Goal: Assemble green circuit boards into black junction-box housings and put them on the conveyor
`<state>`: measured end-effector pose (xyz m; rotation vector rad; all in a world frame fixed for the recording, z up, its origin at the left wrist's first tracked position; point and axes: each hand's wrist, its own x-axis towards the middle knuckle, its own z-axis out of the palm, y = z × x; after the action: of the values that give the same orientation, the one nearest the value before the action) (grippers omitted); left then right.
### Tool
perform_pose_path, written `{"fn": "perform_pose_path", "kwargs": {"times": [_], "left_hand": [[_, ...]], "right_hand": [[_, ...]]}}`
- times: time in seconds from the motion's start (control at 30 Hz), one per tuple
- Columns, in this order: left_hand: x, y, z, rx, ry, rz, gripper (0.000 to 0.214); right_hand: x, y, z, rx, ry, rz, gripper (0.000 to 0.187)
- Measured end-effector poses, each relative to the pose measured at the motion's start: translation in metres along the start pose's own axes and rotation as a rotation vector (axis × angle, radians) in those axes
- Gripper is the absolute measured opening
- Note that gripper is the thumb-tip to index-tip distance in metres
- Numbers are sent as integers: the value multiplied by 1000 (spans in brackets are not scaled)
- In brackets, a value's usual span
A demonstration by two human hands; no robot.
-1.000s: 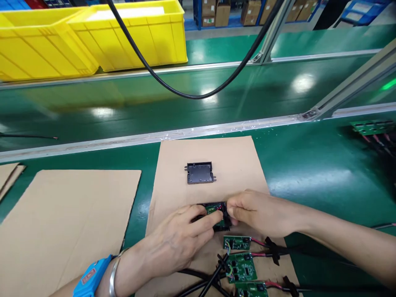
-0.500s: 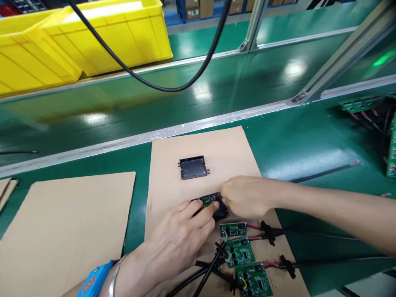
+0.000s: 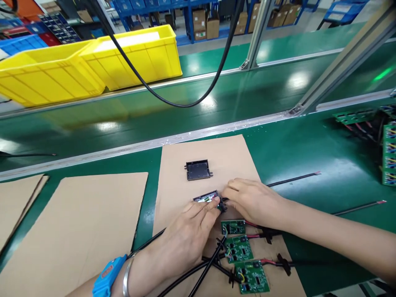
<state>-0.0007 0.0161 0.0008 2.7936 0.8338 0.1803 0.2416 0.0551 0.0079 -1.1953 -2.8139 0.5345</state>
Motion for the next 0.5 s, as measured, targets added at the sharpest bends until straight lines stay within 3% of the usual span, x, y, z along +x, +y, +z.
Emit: {"fn": "perform_pose_path", "kwargs": {"times": [0.13,0.27,0.5], "left_hand": [[3,9,-1,159,18,-42,48],[8,16,-8,353,23,18,43],[11,13,-7,336,-30,16,45]], "right_hand": [[1,2,13,-57,72,-97,23],[-1,6,19,-66,142,-188,26],[-2,13,29,-58,234,-268,31]]}}
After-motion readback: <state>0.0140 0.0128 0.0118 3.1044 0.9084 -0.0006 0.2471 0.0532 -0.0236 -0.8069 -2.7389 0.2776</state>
